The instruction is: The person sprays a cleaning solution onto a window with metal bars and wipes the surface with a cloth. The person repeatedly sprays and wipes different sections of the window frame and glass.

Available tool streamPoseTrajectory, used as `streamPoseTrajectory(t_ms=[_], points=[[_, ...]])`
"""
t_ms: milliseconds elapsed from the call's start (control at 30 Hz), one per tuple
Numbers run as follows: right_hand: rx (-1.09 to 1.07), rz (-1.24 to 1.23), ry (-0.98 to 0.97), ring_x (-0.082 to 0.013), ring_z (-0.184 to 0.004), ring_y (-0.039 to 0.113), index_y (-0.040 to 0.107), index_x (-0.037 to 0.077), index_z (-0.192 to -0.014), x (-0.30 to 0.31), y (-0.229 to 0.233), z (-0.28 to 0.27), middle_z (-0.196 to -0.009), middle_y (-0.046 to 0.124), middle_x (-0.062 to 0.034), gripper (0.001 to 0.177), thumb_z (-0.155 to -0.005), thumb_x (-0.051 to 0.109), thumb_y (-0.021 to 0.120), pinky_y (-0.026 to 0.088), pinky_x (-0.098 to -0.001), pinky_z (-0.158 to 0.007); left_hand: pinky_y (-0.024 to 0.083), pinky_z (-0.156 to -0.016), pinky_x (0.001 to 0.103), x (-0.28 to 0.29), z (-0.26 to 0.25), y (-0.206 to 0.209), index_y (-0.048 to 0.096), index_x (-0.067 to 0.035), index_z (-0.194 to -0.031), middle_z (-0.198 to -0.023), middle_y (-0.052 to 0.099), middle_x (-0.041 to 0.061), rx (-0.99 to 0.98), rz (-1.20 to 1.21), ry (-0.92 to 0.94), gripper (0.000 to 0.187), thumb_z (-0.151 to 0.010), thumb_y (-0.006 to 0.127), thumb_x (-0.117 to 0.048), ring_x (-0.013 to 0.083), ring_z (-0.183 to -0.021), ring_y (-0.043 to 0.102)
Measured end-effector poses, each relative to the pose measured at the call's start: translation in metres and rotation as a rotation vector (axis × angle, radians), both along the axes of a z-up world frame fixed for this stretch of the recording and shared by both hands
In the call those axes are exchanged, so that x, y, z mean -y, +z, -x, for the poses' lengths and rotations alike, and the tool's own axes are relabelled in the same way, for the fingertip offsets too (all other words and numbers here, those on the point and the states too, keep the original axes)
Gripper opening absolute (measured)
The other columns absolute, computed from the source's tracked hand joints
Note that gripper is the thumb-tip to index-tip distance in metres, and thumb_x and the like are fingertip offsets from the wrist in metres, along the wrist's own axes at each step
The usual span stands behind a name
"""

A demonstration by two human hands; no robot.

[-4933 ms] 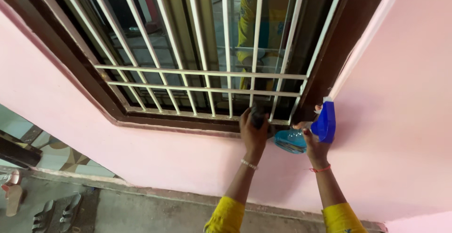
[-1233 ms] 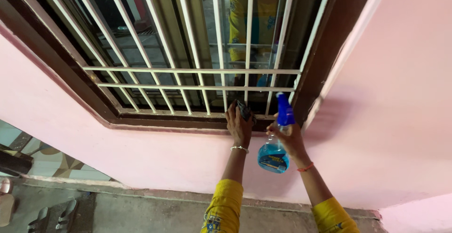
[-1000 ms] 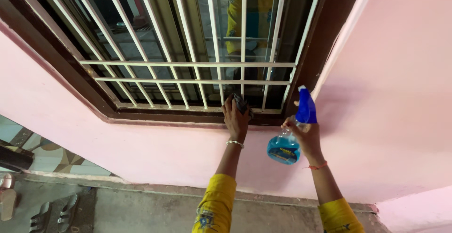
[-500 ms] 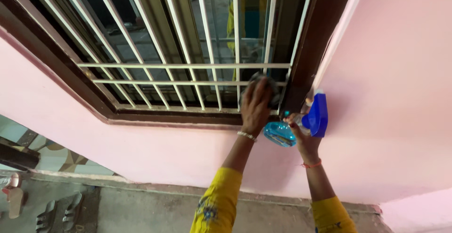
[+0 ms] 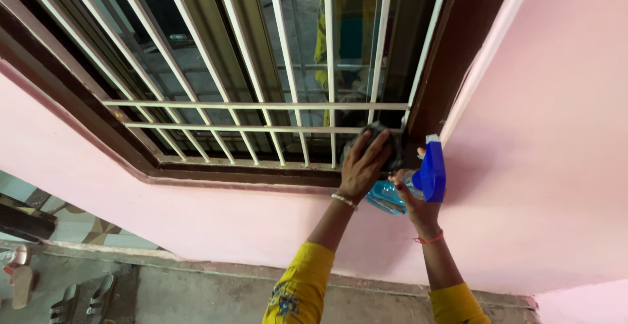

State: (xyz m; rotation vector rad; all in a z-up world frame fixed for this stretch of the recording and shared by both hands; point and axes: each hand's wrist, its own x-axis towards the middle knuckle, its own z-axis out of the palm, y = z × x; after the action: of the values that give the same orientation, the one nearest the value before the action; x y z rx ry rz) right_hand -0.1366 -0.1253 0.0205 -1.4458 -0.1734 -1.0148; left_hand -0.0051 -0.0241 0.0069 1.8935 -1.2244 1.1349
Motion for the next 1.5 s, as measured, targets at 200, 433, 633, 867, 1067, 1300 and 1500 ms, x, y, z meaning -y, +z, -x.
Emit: streamPoseTrajectory(t_ms=[200,433,633,867,1067,1300,1500], points=[[-0.143,0.289,-0.213,-0.0147,-0.088,0.073,0.051,-0.002,-0.143,-0.011,0.001,-0.009,-0.089,0.074,-0.0036,0.073,-0.084,0.025,0.084,0.057,-0.0302,-0.087,0.049,-0.109,0.043,-0.026,0.004,-0.046,0.073,-0.014,-0.116,-0.148,0.057,0.003,-0.188,0.054,0.06,0.042,-0.075,0.082,-0.008,0.0319,-0.133,0.052],[-0.129,0.152,-0.066,-0.0161,-0.092,0.075,0.046,-0.002,-0.152,-0.001,-0.003,-0.006,-0.091,0.074,-0.0038,0.081,-0.088,0.03,0.084,0.058,-0.0309,-0.093,0.054,-0.101,0.044,-0.007,-0.013,-0.021,0.068,-0.004,-0.118,-0.138,0.059,0.011,-0.483,0.288,-0.039,0.051,-0.071,0.088,-0.011,0.034,-0.124,0.057],[-0.153,0.141,-0.015,-0.0159,-0.089,0.075,0.047,-0.003,-0.15,0.003,-0.004,-0.012,-0.088,0.074,-0.004,0.081,-0.085,0.03,0.084,0.062,-0.0344,-0.089,0.057,-0.092,0.042,-0.003,0.006,-0.04,0.071,-0.006,-0.108,-0.139,0.063,0.009,-0.492,0.236,0.01,0.035,-0.075,0.083,-0.006,0.0333,-0.119,0.059],[-0.091,0.074,0.01,-0.0162,-0.089,0.074,0.043,-0.002,-0.153,0.007,-0.006,-0.016,-0.087,0.071,-0.0045,0.085,-0.086,0.029,0.085,0.062,-0.0359,-0.09,0.056,-0.09,0.044,-0.017,0.012,-0.009,0.069,-0.002,-0.111,-0.121,0.067,0.013,-0.933,0.545,-0.164,0.032,-0.084,0.08,-0.017,0.0349,-0.106,0.068],[-0.081,0.059,0.016,-0.0162,-0.09,0.073,0.039,-0.003,-0.155,0.01,-0.009,-0.015,-0.086,0.07,-0.0035,0.088,-0.087,0.031,0.085,0.06,-0.0356,-0.091,0.052,-0.091,0.048,0.01,0.003,0.021,0.071,-0.001,-0.11,-0.115,0.065,0.021,-0.814,0.515,-0.096,0.04,-0.088,0.08,-0.033,0.0394,-0.106,0.064],[-0.104,0.177,-0.021,-0.0164,-0.089,0.074,0.046,-0.004,-0.148,0.001,-0.011,-0.014,-0.089,0.072,-0.0052,0.085,-0.084,0.035,0.086,0.062,-0.0356,-0.09,0.054,-0.092,0.051,0.006,-0.018,0.013,0.078,-0.009,-0.103,-0.108,0.073,0.018,-1.109,-0.067,0.176,0.051,-0.086,0.071,-0.057,0.0389,-0.106,0.067],[-0.077,0.162,0.011,-0.0168,-0.089,0.074,0.045,-0.004,-0.15,-0.003,-0.003,-0.011,-0.089,0.073,-0.0053,0.083,-0.088,0.035,0.085,0.061,-0.0353,-0.092,0.055,-0.083,0.051,0.005,0.0,0.001,0.068,-0.001,-0.108,-0.132,0.054,0.027,-0.895,-0.057,0.249,0.051,-0.078,0.078,-0.041,0.0429,-0.111,0.057]])
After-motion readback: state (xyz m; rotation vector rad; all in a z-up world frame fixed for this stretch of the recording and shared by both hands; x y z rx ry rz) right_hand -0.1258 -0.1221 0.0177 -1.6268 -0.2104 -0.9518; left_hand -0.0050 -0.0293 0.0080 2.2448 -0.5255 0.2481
